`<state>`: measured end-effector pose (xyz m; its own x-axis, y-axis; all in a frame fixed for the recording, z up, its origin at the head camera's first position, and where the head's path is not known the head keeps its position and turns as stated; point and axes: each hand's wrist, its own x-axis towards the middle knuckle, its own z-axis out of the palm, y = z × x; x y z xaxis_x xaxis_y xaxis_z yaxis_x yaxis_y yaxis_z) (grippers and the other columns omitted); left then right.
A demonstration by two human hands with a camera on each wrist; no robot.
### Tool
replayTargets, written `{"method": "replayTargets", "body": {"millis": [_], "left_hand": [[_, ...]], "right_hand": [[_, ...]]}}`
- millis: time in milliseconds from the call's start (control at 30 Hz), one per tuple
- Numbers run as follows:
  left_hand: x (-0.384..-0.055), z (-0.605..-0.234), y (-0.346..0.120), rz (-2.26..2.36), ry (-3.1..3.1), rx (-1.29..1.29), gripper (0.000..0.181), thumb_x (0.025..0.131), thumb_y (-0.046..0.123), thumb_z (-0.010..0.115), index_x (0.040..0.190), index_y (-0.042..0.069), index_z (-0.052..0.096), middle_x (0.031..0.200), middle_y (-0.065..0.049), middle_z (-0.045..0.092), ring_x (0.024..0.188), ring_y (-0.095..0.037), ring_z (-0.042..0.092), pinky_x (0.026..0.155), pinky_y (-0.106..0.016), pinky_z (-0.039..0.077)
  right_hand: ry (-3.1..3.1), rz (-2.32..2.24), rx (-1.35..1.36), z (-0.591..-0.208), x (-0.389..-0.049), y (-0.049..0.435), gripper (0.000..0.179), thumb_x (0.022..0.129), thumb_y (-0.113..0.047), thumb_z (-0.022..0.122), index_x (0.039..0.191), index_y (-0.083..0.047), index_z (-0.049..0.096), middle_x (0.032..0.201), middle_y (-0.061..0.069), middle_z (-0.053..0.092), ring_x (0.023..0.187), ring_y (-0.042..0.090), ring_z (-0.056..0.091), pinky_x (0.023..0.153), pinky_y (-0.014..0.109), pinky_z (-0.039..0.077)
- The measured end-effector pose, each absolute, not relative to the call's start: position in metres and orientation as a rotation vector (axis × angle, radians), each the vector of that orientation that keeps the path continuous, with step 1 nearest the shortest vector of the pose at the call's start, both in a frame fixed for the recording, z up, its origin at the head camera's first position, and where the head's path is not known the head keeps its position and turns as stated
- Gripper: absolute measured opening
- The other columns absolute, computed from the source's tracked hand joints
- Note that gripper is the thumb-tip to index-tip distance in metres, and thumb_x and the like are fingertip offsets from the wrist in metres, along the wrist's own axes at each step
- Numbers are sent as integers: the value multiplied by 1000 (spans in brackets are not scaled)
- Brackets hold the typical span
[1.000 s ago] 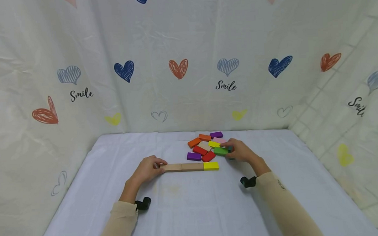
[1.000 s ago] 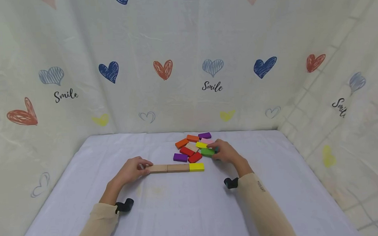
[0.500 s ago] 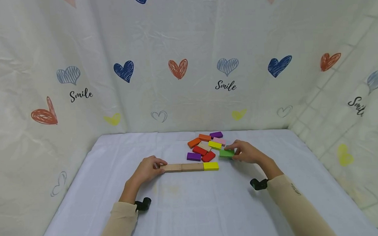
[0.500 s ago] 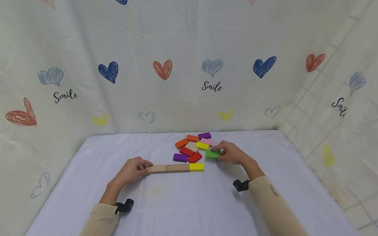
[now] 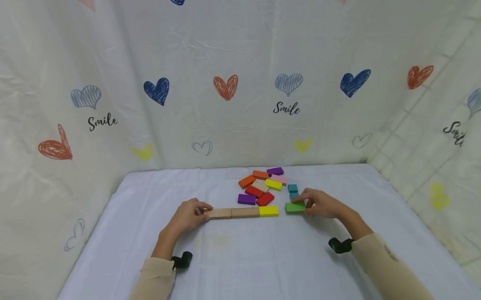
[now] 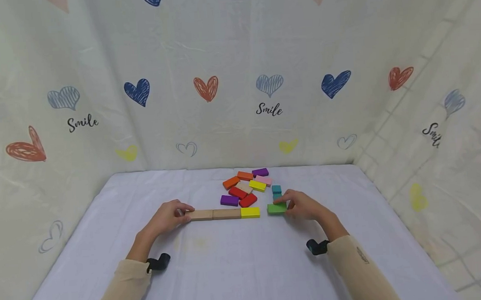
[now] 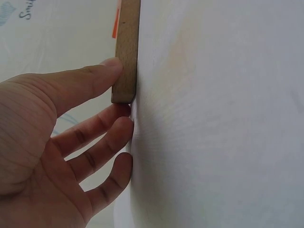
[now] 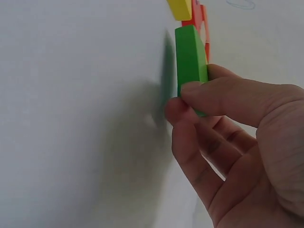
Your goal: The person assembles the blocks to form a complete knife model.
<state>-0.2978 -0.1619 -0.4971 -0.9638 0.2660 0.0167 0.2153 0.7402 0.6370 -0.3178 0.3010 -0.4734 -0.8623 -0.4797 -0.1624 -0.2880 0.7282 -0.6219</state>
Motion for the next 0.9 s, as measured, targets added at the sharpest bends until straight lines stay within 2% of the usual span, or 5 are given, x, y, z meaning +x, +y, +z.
{"method": "replayTargets", "body": {"millis": [900], "left_hand": [[-299,-501,-162,1023,2873,401,25,88,14,80,112,21,79,95,1,65,81,-15,56,71,-31,47]], "right_hand": [[2639,-822,-599,-482,-318,286,40,93,-3,71,129,-21,73,111,3,60,97,20,56,82,30,51]]}}
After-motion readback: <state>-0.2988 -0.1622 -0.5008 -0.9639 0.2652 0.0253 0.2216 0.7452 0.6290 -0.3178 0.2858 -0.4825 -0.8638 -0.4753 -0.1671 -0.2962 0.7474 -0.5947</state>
